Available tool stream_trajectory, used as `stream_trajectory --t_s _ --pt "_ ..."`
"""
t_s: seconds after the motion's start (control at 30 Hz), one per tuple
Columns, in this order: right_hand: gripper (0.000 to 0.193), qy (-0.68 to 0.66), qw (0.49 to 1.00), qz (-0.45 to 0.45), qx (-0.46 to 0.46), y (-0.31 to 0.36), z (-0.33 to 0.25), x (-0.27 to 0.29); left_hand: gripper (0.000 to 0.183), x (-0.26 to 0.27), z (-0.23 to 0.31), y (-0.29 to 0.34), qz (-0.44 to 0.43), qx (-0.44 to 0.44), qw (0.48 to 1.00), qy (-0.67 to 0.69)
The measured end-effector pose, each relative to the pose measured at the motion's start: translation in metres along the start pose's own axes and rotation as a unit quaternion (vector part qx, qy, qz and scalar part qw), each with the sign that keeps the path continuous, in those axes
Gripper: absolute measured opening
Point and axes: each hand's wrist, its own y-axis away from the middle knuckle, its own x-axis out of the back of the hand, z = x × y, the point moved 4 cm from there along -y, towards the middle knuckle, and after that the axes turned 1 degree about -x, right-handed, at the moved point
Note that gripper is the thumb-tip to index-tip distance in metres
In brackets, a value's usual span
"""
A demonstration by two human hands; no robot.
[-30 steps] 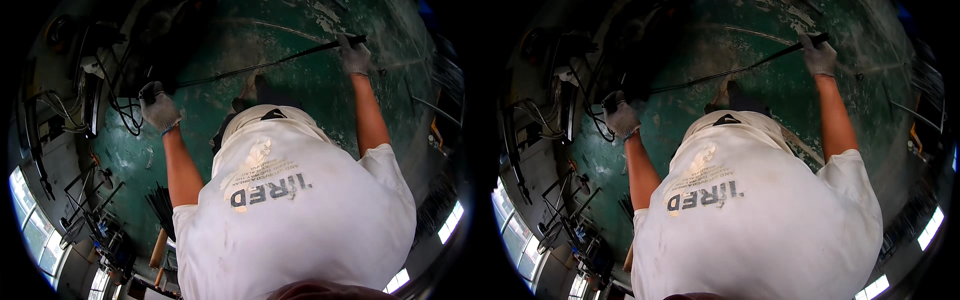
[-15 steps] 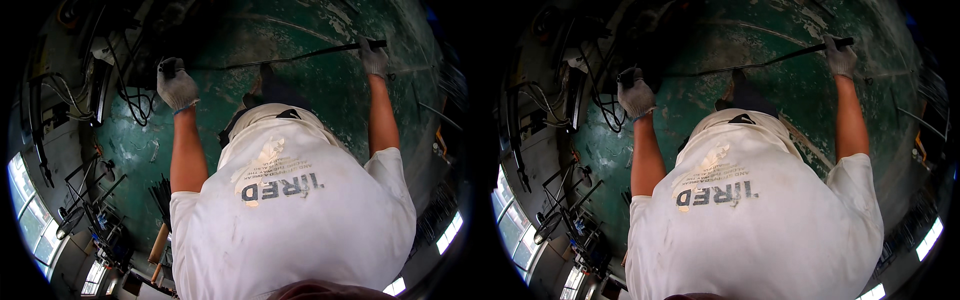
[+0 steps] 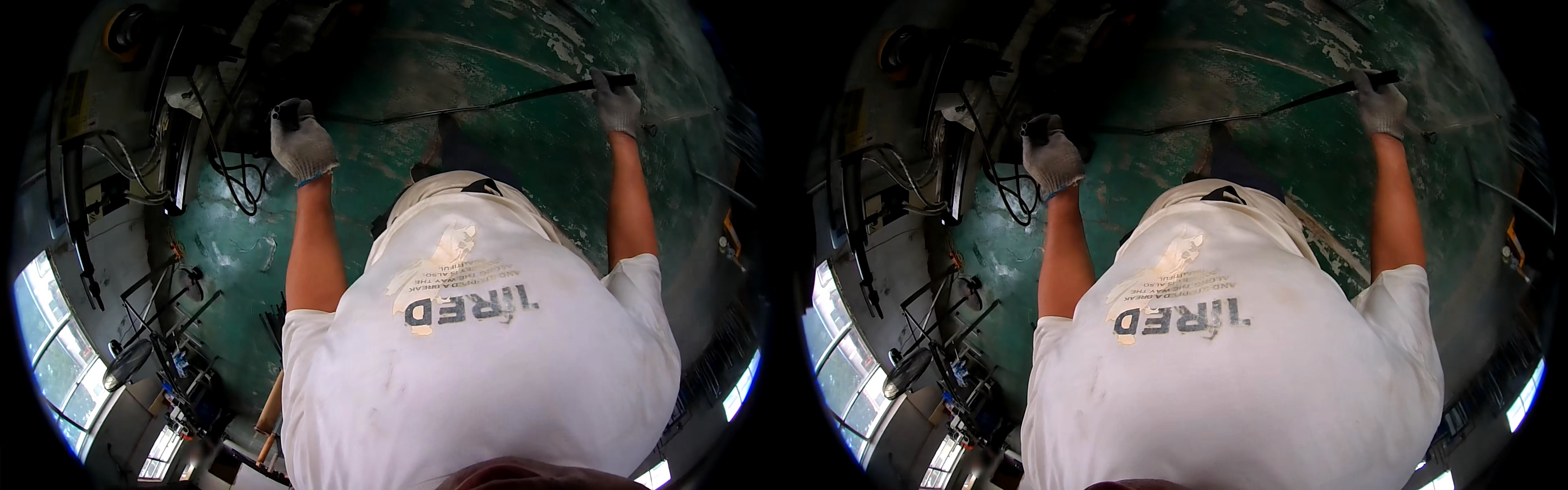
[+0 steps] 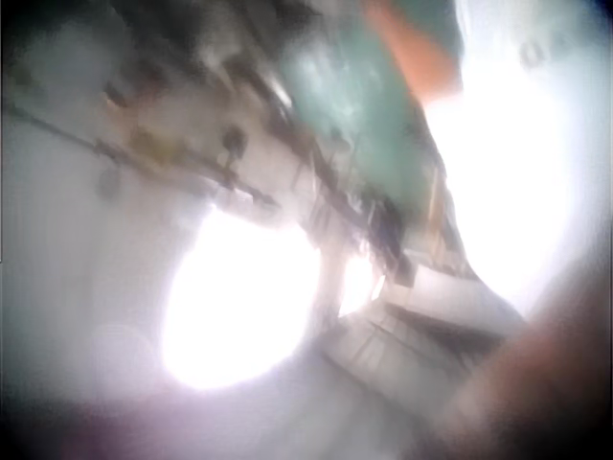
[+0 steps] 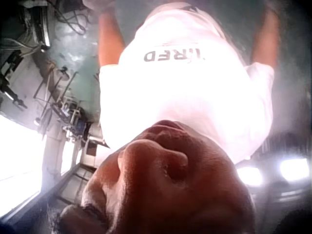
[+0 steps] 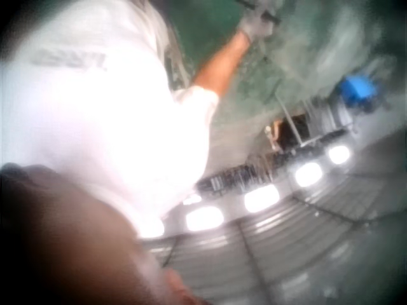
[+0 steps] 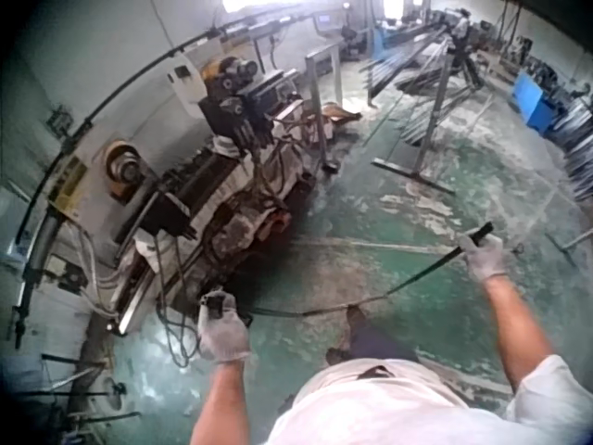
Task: The person operates a pipe bending machine in a workshop, feeding several long metal pipes into the mechanism, operating the control panel, and measuring the resulting bend with a tape measure.
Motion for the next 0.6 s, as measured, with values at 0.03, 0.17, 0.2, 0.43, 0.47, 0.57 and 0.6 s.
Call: stream_trajectory --t_s 0.03,0.17,0.2,0.43,0.47,0.57,0.6 --pt "0.045 -0.012 1.000 -0.008 -0.005 -0.001 -0.003 -0.001 0.009 0.001 -0.018 -0.005 0.006 0.001 0.999 0.049" --pt "0.040 -0.011 1.000 -0.002 0.001 -0.005 -0.006 -0.003 0.010 -0.008 0.010 -0.006 -0.009 0.007 0.997 -0.070" --pt "0.040 0.009 1.000 0.008 0.018 -0.008 -0.007 -0.003 0.009 -0.006 0.009 -0.009 -0.003 0.000 0.998 -0.058" --pt "0.043 -0.027 1.000 -0.004 0.001 -0.018 -0.008 -0.014 0.010 -0.005 -0.017 -0.019 -0.001 0.005 1.000 0.002" --pt "0.044 -0.034 0.999 -0.009 -0.003 -0.020 -0.006 -0.015 0.010 -0.005 0.000 -0.019 -0.012 0.005 0.998 -0.062" --pt "0.046 -0.004 1.000 0.003 0.011 -0.023 -0.013 -0.015 0.012 -0.005 -0.005 -0.014 0.000 0.012 0.998 -0.065" --pt "0.046 0.014 1.000 0.012 0.015 -0.024 -0.012 -0.019 0.012 -0.008 -0.003 -0.016 0.008 0.014 0.999 -0.035"
